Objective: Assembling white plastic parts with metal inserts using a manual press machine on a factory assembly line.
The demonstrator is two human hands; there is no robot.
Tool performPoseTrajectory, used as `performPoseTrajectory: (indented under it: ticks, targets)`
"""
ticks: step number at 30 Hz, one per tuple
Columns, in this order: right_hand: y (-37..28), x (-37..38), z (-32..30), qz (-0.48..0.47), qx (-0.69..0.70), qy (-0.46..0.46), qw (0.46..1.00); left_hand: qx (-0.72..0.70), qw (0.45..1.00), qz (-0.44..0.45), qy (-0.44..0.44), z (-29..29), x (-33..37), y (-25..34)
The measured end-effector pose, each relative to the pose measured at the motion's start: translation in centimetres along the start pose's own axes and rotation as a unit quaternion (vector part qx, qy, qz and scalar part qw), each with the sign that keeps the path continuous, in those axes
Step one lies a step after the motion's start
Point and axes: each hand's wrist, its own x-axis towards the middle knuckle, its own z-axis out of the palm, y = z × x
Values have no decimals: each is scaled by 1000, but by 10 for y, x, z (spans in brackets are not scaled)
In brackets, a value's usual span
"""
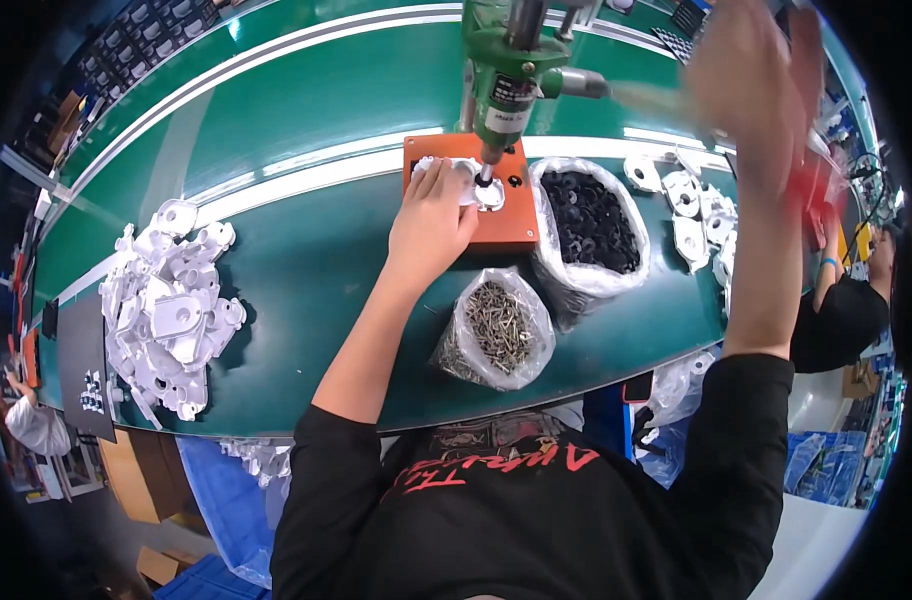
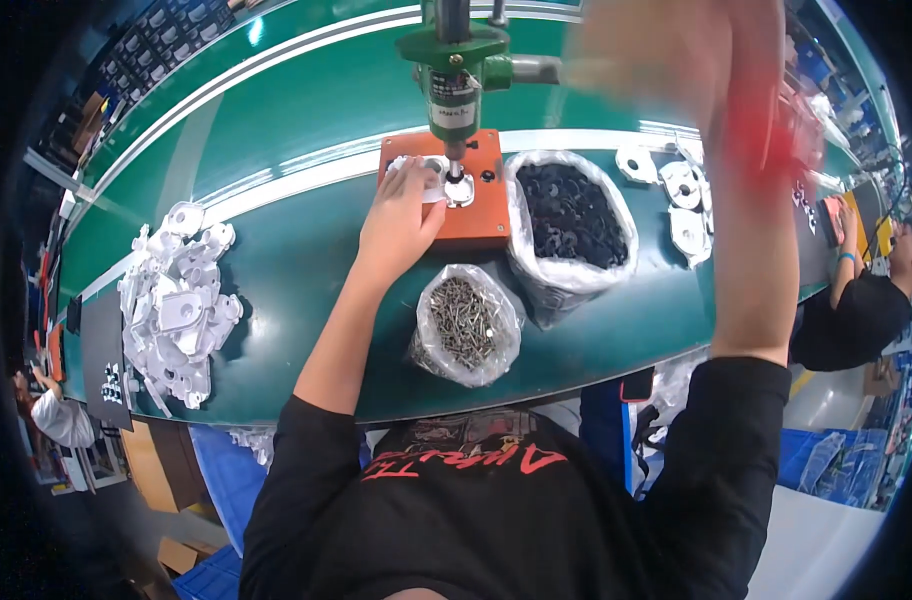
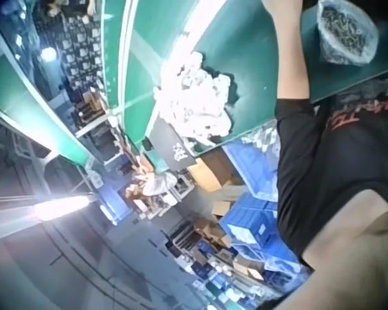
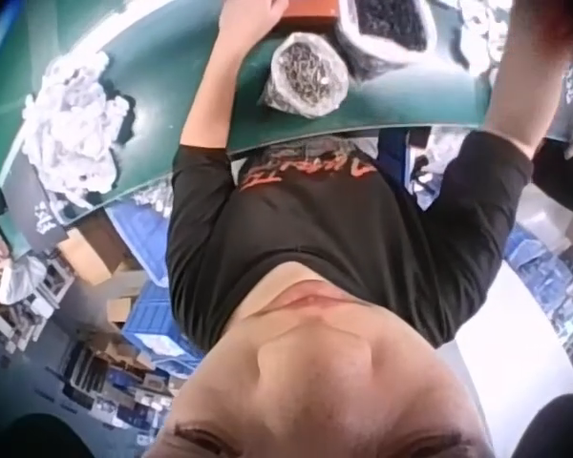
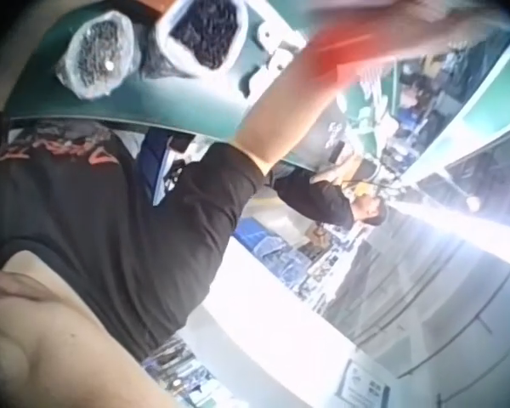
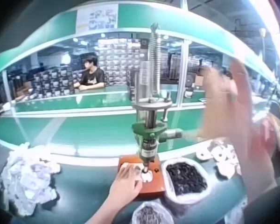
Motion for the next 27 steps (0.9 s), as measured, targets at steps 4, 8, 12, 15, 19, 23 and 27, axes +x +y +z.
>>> performPoseTrajectory:
  ticks: [4,8,12,15,19,23,27]
  targets:
    - [-61,119,70,-199,-59,-92,974,-141,982,-113,-57,7,12,-12]
    - [-18,133,31,-19,-129,-73,989,57,969,-108,-217,-9,29,-29]
    - [-5,100,-36,-19,-237,-23,971,84,963,-52,-250,-33,52,-15]
    - [-3,53,-62,12,-653,52,755,136,970,-28,-201,-53,49,-24]
    - [26,-57,-194,112,-903,129,394,86,971,-161,-156,-65,53,-40]
    - [70,-117,-219,159,-887,248,357,8,978,-209,5,-63,30,-79]
    - [89,-131,-233,33,-888,297,349,-61,983,-163,55,-63,20,-98]
